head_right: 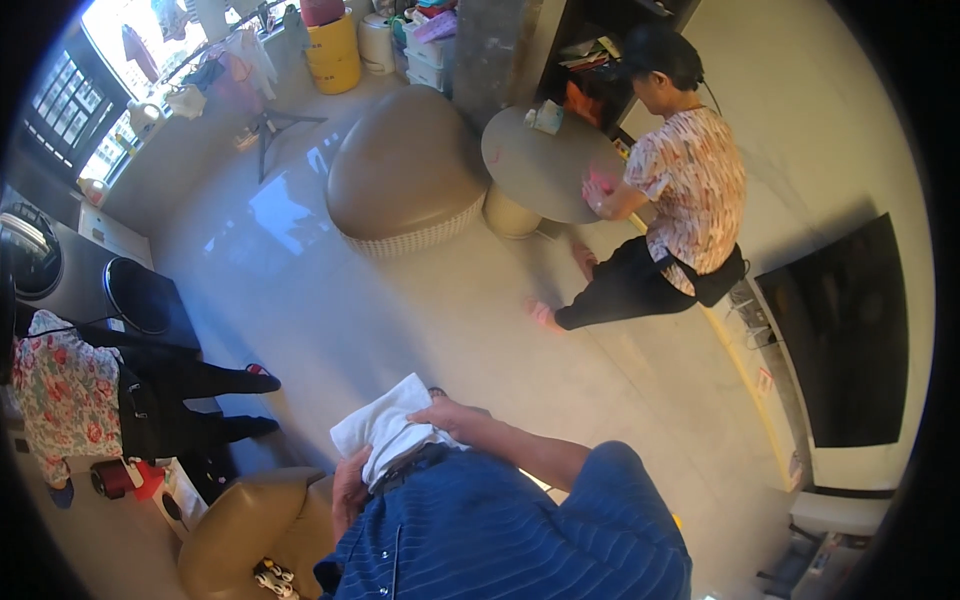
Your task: The person cleans multiple surfaces using a cloth, including a wall, the top of a washing machine, a window frame, and a wall near a television.
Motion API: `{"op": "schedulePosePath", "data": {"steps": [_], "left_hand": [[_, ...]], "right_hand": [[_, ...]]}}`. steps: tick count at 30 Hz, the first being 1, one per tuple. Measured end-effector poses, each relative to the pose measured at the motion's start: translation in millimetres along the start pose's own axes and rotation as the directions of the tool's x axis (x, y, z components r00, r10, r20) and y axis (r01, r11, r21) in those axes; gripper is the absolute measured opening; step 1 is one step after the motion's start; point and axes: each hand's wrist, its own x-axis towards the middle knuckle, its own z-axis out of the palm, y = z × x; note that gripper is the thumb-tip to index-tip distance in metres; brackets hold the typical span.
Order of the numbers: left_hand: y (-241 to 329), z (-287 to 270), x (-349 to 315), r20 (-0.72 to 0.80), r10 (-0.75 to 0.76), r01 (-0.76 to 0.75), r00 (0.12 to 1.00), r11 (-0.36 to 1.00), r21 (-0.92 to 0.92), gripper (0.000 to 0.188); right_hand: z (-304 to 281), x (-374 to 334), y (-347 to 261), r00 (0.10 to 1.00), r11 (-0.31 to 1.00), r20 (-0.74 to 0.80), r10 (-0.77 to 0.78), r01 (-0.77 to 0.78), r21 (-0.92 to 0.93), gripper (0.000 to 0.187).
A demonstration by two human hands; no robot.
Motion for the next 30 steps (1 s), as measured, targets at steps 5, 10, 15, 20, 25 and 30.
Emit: {"op": "schedulePosePath", "data": {"steps": [5, 10, 15, 20, 25, 30], "left_hand": [[35, 16, 16, -0.019, -0.058, 0.060, 0.998, 0.990, 0.129, 0.039], [50, 9, 38, 0.002, -0.033, 0.033, 0.999, 0.995, 0.090, 0.039], [80, -2, 65, -0.045, -0.039, 0.040, 0.998, 0.999, 0.016, 0.040], [128, -23, 86, 0.011, -0.015, 0.015, 1.000, 0.998, -0.059, 0.041], [178, -54, 106, -0.009, 0.000, -0.001, 1.000, 0.998, -0.069, 0.044], [225, -64, 121, 0.030, 0.080, -0.072, 0.996, 0.976, -0.208, 0.045]], "right_hand": [[6, -9, -44, 0.988, 0.968, 0.050, 0.148, -0.155, 0.198, 0.032], [10, 13, -64, 0.981, 0.951, 0.085, 0.176, -0.192, 0.242, 0.034], [23, 57, -84, 0.981, 0.969, 0.047, 0.186, -0.191, 0.155, 0.034], [46, 109, -108, 0.968, 0.962, 0.093, 0.233, -0.244, 0.124, 0.032], [94, 147, -155, 0.974, 0.980, 0.110, 0.199, -0.198, -0.021, 0.034], [130, 181, -191, 0.969, 0.981, 0.155, 0.190, -0.193, 0.003, 0.035]]}}
